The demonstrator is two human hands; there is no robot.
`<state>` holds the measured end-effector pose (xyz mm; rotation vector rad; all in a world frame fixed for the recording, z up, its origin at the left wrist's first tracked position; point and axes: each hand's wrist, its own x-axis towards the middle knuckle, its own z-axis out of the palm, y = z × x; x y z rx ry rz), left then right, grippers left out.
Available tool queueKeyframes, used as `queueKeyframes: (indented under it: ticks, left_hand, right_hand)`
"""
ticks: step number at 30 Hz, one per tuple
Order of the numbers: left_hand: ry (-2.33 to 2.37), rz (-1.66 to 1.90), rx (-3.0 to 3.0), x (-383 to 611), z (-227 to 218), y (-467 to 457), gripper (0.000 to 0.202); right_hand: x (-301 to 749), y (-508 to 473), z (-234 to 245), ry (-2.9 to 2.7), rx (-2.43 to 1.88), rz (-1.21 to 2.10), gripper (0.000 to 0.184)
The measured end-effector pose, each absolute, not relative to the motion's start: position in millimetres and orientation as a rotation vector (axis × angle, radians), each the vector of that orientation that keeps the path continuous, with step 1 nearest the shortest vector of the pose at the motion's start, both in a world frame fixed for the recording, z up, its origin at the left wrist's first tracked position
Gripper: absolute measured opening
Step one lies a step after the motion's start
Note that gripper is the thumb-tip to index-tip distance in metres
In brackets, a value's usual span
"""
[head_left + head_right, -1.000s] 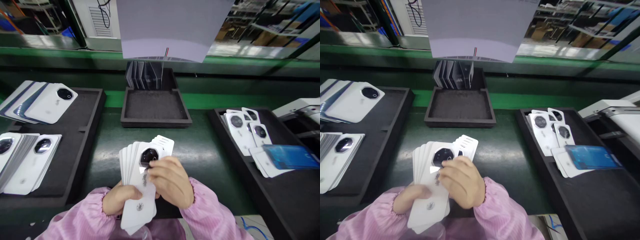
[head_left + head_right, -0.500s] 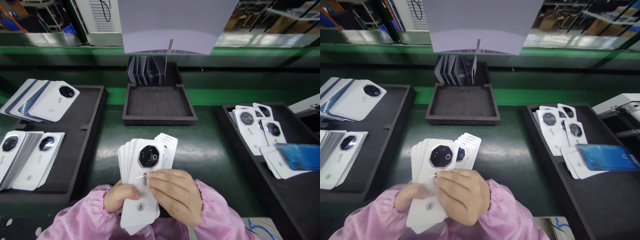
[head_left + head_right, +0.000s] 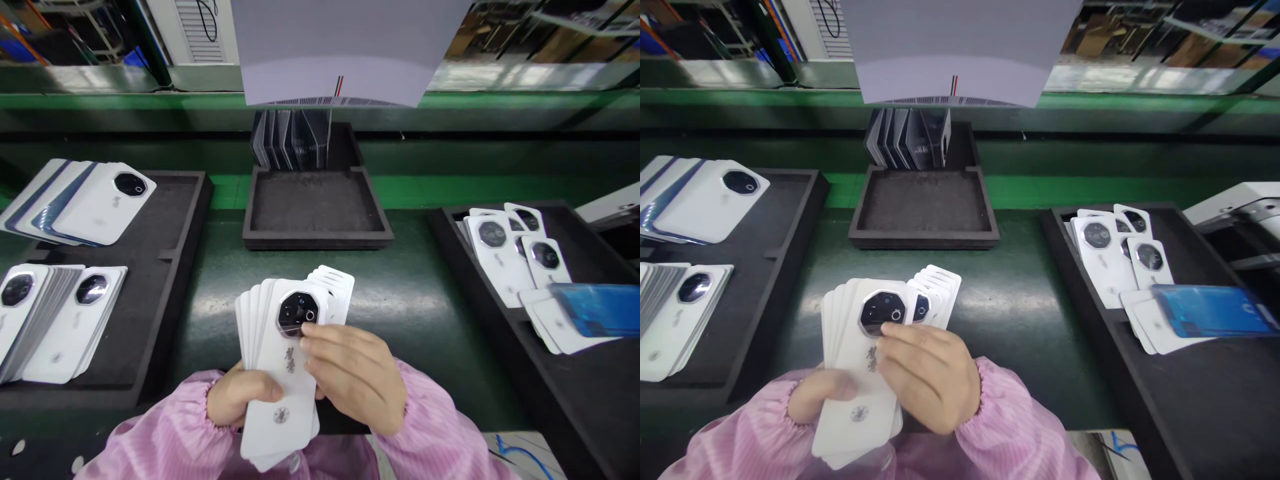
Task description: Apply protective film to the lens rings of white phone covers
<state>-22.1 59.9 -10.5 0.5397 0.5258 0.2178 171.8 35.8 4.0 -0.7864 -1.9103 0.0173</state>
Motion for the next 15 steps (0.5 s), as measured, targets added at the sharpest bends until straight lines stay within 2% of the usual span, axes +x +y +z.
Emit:
queueKeyframes:
  ticks: [4, 5, 7, 9, 12, 15]
  left_hand:
    - [0.497, 0.217, 0.596, -16.0, 5.4, 64.9, 0.043]
    - [0.486, 0.195, 0.62, -15.3, 6.7, 65.7, 0.044]
    - [0.46, 0.138, 0.64, -14.9, 5.8, 66.7, 0.05]
    - [0.425, 0.072, 0.612, -15.1, 2.6, 67.4, 0.062]
    - [0.353, 0.046, 0.562, -15.5, 0.9, 68.6, 0.073]
    - [0.276, 0.115, 0.502, -16.5, 7.2, 70.7, 0.073]
  right_hand:
    - [172.1, 39.0, 4.5, -1.783, -1.202, 0.256, 0.058]
    - [172.4, 40.3, 4.4, -1.738, -1.287, 0.401, 0.061]
    - [176.3, 43.5, 3.8, -1.611, -1.378, 0.689, 0.048]
    - [187.0, 47.8, 3.5, -1.373, -1.42, 0.797, 0.027]
    - [216.6, 55.3, 4.8, -0.797, -1.359, 0.572, 0.015]
    - [245.7, 61.1, 6.8, -0.443, -1.121, 0.325, 0.015]
